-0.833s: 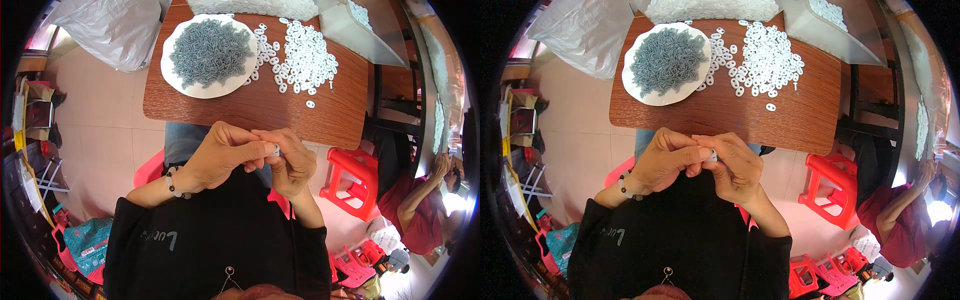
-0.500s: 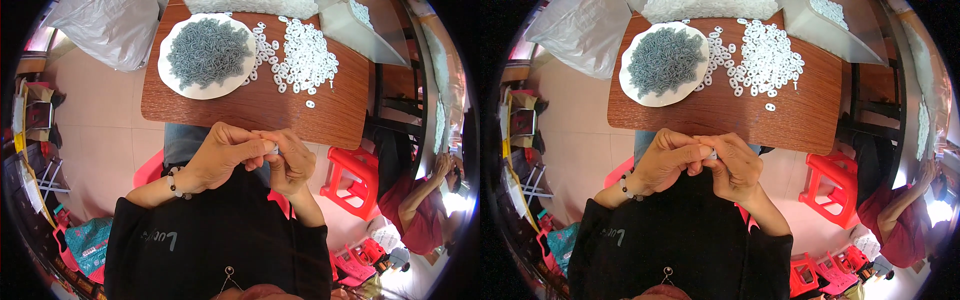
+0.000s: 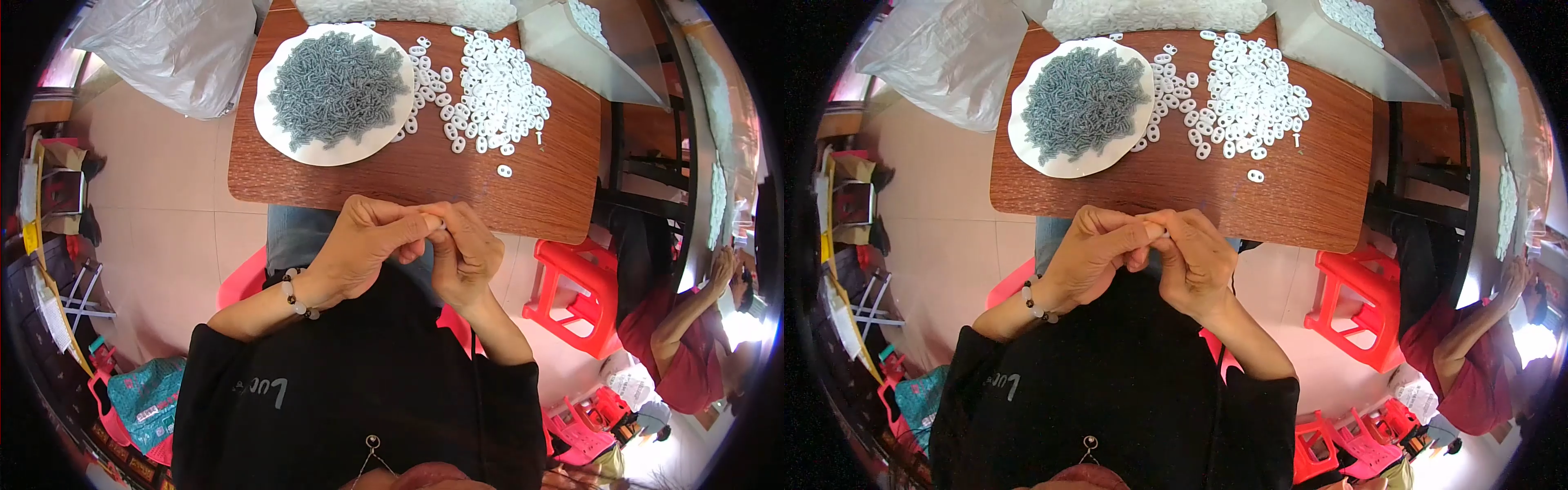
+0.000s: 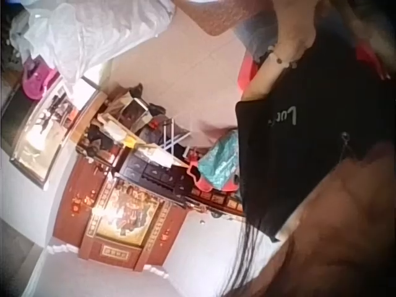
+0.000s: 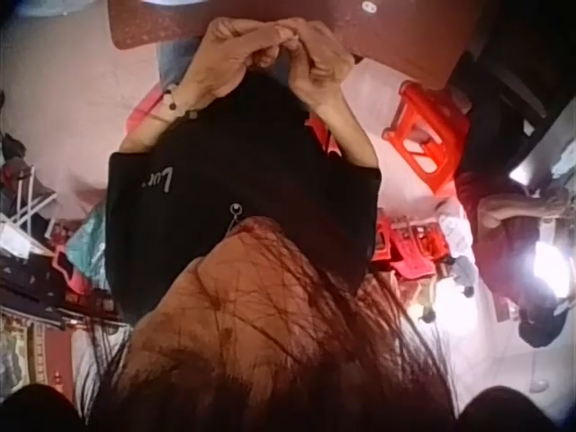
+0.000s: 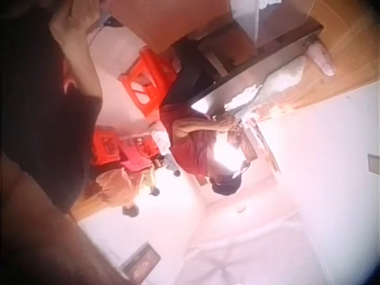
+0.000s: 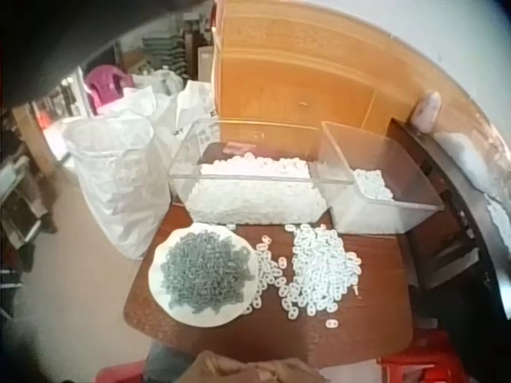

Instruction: The recorder is assembling small plastic toggles by threading elastic loops through them.

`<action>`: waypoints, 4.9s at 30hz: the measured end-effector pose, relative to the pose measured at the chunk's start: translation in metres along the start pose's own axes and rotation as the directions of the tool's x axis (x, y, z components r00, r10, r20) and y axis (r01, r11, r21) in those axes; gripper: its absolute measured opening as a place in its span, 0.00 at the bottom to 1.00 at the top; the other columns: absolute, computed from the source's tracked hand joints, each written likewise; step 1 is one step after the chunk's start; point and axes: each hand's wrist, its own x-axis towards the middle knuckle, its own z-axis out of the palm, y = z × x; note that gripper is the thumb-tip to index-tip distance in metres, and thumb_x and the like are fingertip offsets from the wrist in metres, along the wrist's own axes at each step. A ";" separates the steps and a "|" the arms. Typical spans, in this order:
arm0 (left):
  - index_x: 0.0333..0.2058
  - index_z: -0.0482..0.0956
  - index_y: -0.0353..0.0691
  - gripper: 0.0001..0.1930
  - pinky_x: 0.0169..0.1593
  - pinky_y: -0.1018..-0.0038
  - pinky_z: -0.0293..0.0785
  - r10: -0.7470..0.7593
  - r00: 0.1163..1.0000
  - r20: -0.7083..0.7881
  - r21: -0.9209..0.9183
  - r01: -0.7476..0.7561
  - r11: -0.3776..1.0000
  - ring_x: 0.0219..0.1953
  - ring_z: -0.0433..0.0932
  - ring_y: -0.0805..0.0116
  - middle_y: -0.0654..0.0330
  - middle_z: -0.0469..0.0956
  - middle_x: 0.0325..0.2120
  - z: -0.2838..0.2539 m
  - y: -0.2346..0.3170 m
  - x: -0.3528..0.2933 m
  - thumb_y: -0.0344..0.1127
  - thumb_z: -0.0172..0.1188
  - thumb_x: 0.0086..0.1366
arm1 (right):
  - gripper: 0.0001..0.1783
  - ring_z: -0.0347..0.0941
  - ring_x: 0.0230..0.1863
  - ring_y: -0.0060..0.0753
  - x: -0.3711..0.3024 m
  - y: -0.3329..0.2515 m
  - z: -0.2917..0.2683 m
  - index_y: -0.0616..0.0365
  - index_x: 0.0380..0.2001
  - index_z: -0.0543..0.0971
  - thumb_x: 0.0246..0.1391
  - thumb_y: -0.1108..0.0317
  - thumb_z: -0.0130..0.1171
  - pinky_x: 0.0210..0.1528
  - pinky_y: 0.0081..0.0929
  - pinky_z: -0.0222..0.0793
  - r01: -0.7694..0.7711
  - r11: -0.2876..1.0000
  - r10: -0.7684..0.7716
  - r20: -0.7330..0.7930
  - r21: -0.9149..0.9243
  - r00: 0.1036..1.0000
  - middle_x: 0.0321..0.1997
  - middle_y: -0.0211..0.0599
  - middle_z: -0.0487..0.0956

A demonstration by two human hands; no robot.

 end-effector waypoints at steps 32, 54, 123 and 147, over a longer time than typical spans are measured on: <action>0.26 0.81 0.34 0.16 0.32 0.83 0.66 0.218 0.974 0.065 0.238 -0.227 0.944 0.25 0.70 0.82 0.65 0.76 0.21 0.006 0.002 -0.002 0.39 0.54 0.69 | 0.25 0.75 0.41 0.38 0.012 0.009 -0.023 0.67 0.52 0.75 0.47 0.78 0.63 0.41 0.30 0.72 -0.042 0.975 0.000 0.187 0.219 0.982 0.46 0.45 0.80; 0.31 0.83 0.33 0.13 0.28 0.85 0.66 0.300 0.953 0.034 0.349 -0.292 0.890 0.24 0.72 0.83 0.65 0.78 0.20 0.013 -0.001 -0.007 0.37 0.56 0.68 | 0.17 0.76 0.38 0.38 0.005 0.010 -0.019 0.67 0.47 0.77 0.53 0.72 0.61 0.39 0.28 0.73 -0.061 0.973 0.027 0.151 0.223 0.988 0.42 0.44 0.82; 0.30 0.79 0.34 0.05 0.26 0.85 0.60 0.419 0.892 0.173 0.519 -0.444 0.731 0.24 0.66 0.85 0.68 0.72 0.25 -0.050 -0.016 0.018 0.29 0.60 0.63 | 0.06 0.70 0.33 0.42 0.116 0.068 -0.058 0.59 0.27 0.79 0.49 0.68 0.64 0.37 0.35 0.66 0.036 0.779 0.047 0.116 -0.627 0.992 0.26 0.39 0.76; 0.53 0.72 0.42 0.32 0.57 0.47 0.58 0.488 0.872 -0.036 0.977 0.133 -0.166 0.54 0.60 0.37 0.42 0.65 0.51 -0.185 -0.085 -0.013 0.52 0.66 0.53 | 0.27 0.74 0.43 0.51 -0.040 0.092 -0.064 0.63 0.52 0.71 0.49 0.64 0.63 0.45 0.38 0.72 0.310 0.911 0.093 0.868 -0.272 0.488 0.37 0.49 0.77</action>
